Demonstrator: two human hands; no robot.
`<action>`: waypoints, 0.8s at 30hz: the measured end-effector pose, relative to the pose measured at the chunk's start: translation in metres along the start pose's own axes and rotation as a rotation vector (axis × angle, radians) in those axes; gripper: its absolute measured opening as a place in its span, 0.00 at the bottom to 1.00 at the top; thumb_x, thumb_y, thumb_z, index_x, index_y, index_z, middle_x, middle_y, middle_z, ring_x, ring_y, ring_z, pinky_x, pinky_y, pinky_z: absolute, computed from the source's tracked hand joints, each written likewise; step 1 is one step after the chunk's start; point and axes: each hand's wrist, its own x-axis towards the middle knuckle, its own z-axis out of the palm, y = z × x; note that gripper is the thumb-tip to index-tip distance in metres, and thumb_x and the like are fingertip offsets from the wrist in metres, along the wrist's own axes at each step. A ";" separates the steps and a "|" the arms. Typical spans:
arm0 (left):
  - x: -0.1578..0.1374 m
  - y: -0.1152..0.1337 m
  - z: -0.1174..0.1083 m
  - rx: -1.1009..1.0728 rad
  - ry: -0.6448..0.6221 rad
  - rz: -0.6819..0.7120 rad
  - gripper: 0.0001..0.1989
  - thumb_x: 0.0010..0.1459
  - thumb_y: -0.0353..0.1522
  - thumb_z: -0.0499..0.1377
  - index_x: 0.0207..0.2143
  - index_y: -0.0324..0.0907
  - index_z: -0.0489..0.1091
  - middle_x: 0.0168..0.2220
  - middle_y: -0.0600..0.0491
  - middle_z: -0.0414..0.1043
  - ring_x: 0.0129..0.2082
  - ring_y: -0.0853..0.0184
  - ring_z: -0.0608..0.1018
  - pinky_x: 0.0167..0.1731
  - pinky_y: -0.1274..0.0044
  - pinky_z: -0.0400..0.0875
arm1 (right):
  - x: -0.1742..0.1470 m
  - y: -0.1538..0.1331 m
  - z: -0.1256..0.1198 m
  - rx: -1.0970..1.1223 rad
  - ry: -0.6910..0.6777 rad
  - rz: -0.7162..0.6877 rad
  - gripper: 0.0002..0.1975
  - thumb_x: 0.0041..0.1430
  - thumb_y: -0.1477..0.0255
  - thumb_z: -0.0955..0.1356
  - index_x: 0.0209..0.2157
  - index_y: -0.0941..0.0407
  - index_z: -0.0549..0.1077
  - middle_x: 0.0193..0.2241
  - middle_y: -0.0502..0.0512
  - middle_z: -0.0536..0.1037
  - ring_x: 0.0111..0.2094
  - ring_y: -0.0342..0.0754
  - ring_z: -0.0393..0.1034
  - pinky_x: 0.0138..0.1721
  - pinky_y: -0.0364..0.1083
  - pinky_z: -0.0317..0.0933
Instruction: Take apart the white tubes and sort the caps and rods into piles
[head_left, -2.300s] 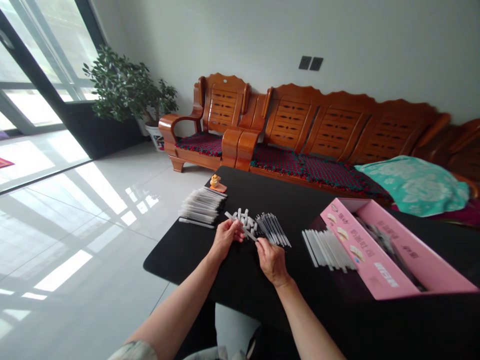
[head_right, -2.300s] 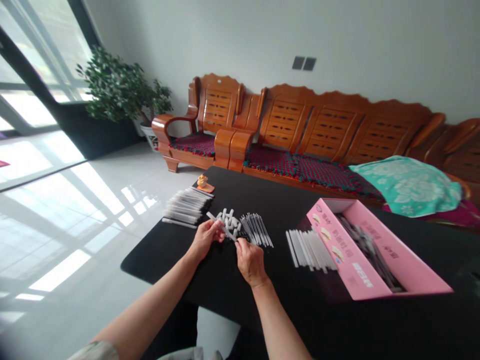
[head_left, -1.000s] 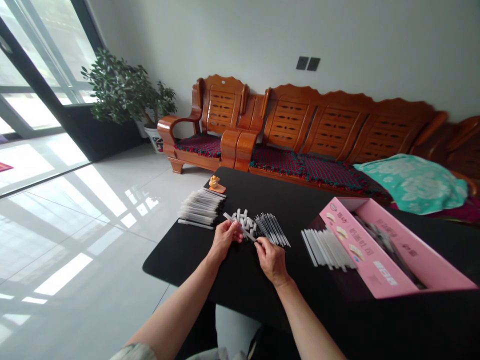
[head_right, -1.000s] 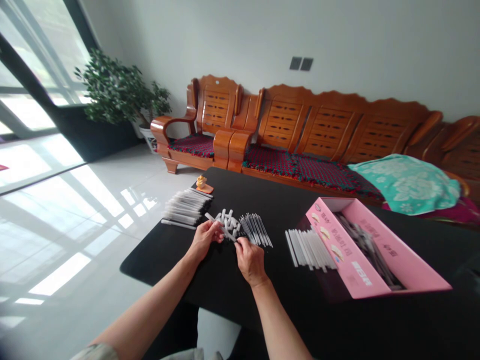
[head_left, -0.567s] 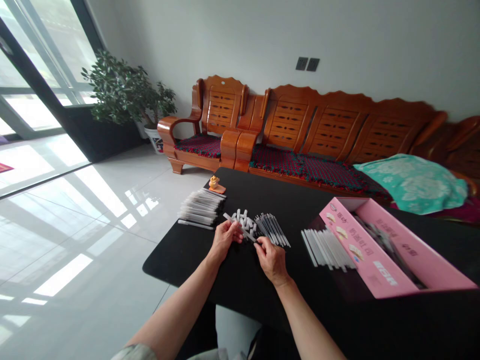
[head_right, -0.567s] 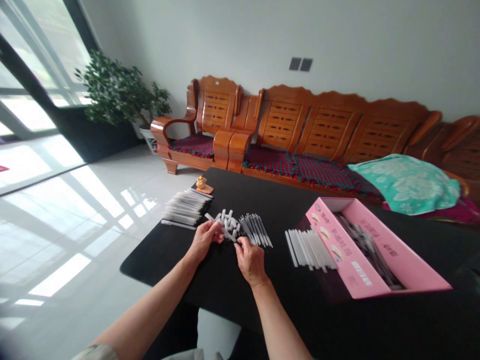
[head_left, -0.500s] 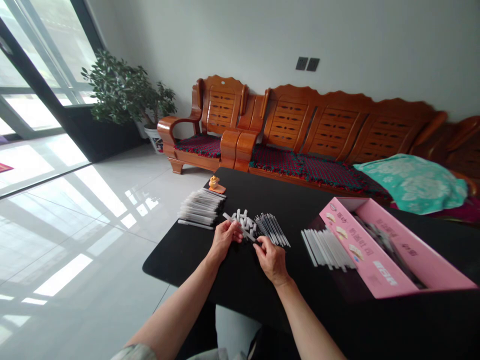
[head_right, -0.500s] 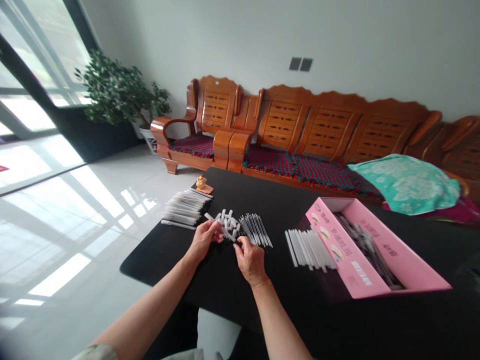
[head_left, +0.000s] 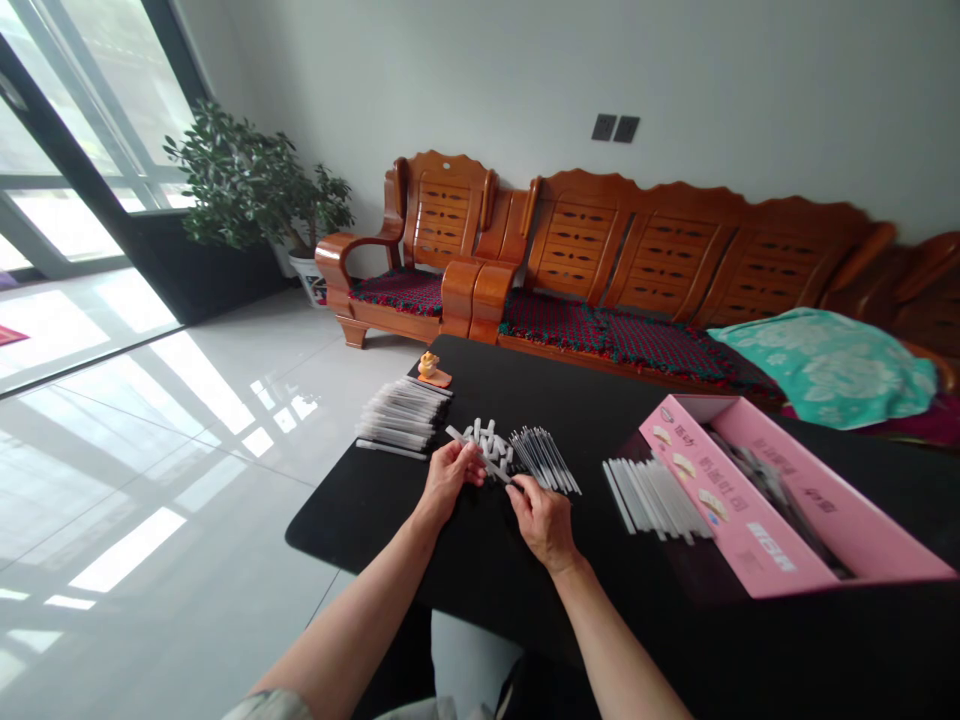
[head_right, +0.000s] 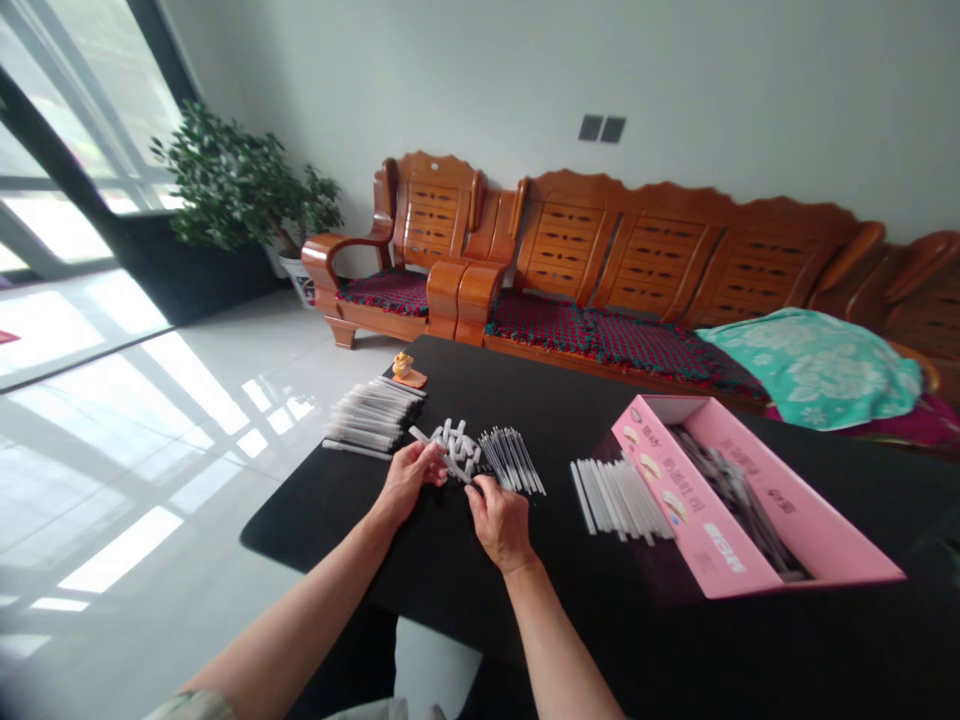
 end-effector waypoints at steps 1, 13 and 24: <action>0.000 0.000 0.000 0.001 -0.001 0.001 0.22 0.50 0.46 0.65 0.32 0.34 0.71 0.22 0.52 0.72 0.19 0.71 0.75 0.19 0.81 0.71 | 0.000 0.000 0.000 0.001 -0.001 -0.011 0.11 0.67 0.69 0.61 0.40 0.58 0.74 0.24 0.52 0.78 0.23 0.43 0.73 0.28 0.41 0.57; 0.000 0.000 0.000 0.001 -0.001 -0.001 0.21 0.50 0.46 0.65 0.32 0.35 0.71 0.22 0.53 0.72 0.19 0.71 0.75 0.18 0.81 0.71 | 0.000 0.000 0.000 -0.005 0.001 -0.008 0.12 0.67 0.69 0.61 0.39 0.58 0.74 0.23 0.52 0.78 0.22 0.44 0.72 0.26 0.41 0.56; 0.001 -0.002 -0.003 -0.001 0.043 0.020 0.22 0.50 0.47 0.65 0.32 0.35 0.71 0.22 0.52 0.73 0.20 0.70 0.75 0.20 0.80 0.71 | -0.001 0.002 0.000 -0.015 0.041 0.022 0.10 0.64 0.69 0.63 0.36 0.58 0.74 0.20 0.49 0.74 0.19 0.40 0.67 0.25 0.40 0.53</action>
